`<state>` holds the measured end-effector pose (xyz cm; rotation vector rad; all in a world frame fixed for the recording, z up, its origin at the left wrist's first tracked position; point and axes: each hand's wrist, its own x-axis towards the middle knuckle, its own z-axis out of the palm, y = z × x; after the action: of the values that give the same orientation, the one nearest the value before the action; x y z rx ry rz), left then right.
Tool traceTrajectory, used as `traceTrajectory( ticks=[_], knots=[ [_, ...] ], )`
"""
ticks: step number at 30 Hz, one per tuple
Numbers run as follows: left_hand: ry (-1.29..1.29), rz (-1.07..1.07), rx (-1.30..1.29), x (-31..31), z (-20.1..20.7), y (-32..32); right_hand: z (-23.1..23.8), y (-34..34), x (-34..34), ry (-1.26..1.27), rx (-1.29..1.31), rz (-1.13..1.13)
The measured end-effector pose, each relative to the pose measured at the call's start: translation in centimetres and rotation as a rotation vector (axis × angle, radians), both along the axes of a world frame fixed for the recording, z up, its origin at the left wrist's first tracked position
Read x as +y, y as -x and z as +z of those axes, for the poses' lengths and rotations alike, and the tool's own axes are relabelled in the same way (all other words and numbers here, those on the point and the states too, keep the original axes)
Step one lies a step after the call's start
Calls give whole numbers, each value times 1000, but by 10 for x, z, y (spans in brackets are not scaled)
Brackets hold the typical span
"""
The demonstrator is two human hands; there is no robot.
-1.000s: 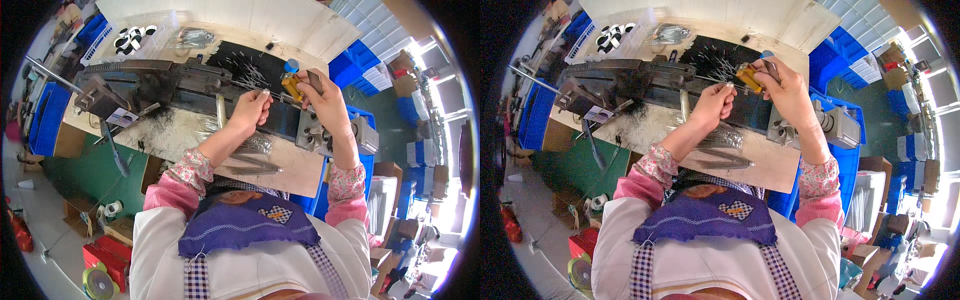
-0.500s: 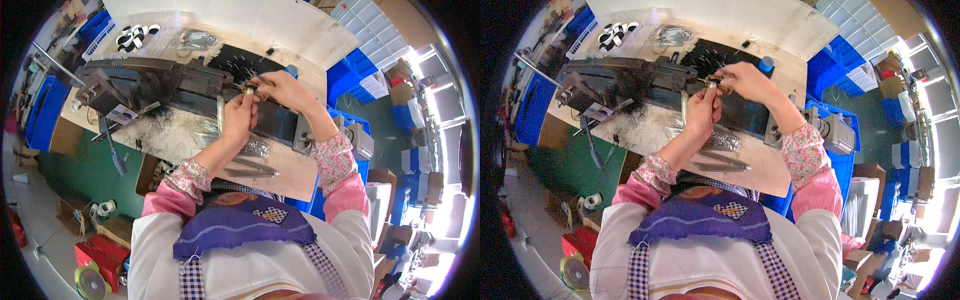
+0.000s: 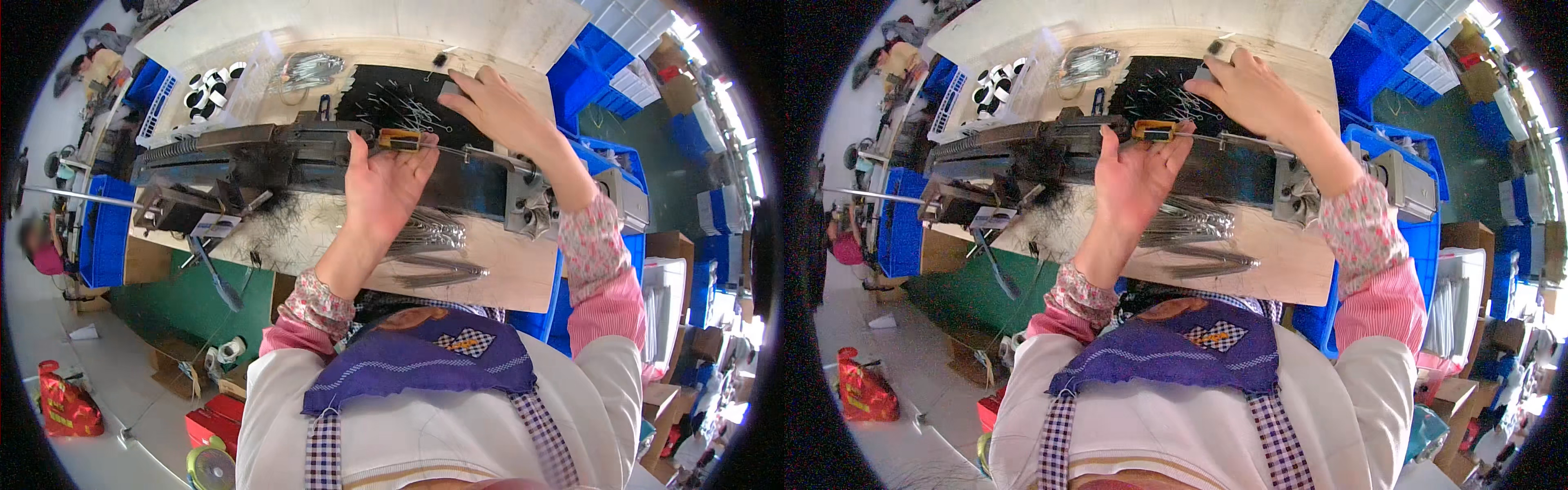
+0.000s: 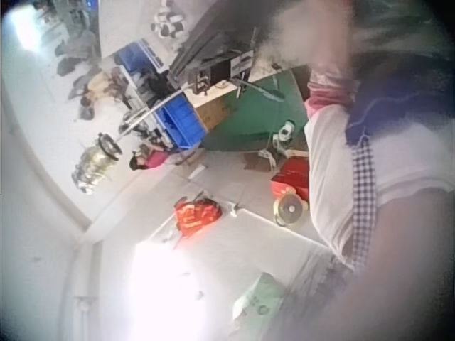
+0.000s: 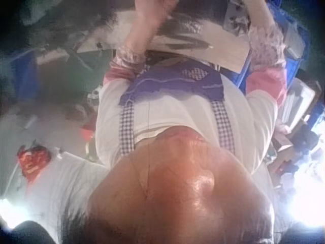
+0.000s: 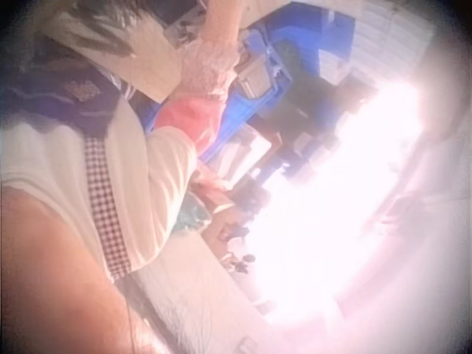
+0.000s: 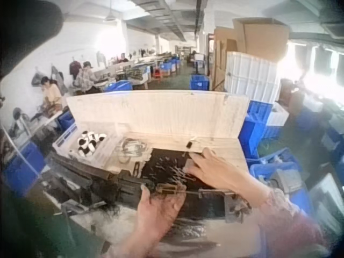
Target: Manual assembly of small metal and plastic components on a workbench.
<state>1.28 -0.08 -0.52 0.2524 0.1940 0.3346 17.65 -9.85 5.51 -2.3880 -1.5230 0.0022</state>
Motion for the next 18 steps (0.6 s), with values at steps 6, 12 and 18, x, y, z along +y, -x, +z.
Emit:
traceTrajectory(
  ticks=[6,12,18],
  knots=[
    [41,18,68,-6,-2,9,-20,63,3,-343,-83,317],
    [-41,91,76,-11,1,12,-15,25,5,-254,294,151],
    [-128,116,52,-9,-1,11,-12,32,19,-322,101,267]
  ],
)
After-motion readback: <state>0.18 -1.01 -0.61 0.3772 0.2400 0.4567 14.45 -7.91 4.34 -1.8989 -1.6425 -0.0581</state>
